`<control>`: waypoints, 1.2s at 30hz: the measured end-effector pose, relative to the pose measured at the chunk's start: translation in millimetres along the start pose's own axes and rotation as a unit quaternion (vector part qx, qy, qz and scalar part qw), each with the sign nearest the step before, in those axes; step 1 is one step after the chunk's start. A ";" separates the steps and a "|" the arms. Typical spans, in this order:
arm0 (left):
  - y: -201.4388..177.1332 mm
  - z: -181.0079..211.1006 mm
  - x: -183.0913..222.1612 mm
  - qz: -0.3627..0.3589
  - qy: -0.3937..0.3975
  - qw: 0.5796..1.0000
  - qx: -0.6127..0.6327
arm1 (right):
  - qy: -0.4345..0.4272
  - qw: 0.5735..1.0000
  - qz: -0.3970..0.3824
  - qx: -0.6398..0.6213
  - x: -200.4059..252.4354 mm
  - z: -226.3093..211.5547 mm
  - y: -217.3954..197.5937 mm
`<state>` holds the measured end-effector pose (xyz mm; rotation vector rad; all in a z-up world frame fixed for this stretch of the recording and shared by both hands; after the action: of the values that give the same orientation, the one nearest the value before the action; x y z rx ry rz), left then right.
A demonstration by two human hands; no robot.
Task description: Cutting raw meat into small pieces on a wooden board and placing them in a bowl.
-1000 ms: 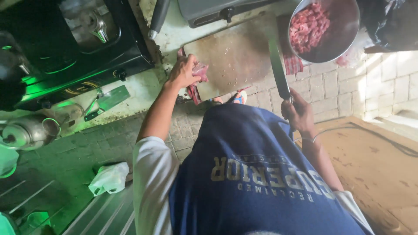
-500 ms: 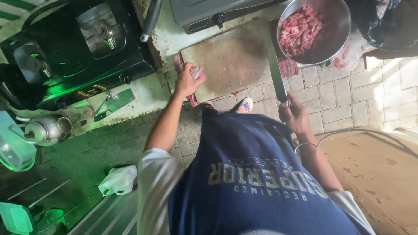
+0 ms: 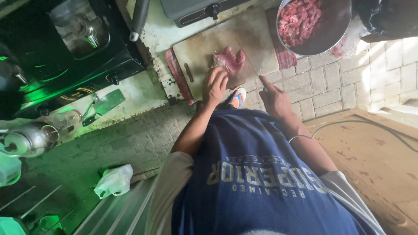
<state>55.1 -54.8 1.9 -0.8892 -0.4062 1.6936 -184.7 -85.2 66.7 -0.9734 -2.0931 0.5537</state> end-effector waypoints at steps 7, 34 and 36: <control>27.2 -22.5 -1.3 0.048 0.087 0.995 -0.033 | 0.029 0.998 -0.044 0.037 -9.6 -10.4 16.8; 9.8 18.4 -67.4 -0.083 0.080 0.992 -0.054 | -0.014 0.998 0.058 -0.026 25.8 7.8 -30.2; 68.1 -17.5 -50.8 -0.278 -0.121 0.948 -0.091 | 0.027 0.997 0.032 -0.063 24.6 21.5 -20.9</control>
<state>26.7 -126.7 -37.4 -0.6155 -0.9026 1.2499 -221.6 -80.3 77.6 -1.1188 -2.0745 0.4285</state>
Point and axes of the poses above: each hand's wrist, its own x-axis away from the middle knuckle, its own y-axis out of the palm, z = x × y, the point moved 7 cm from there along -x, towards the middle knuckle, and after that the axes turned 9 degrees about -z, right-handed, at the moved point
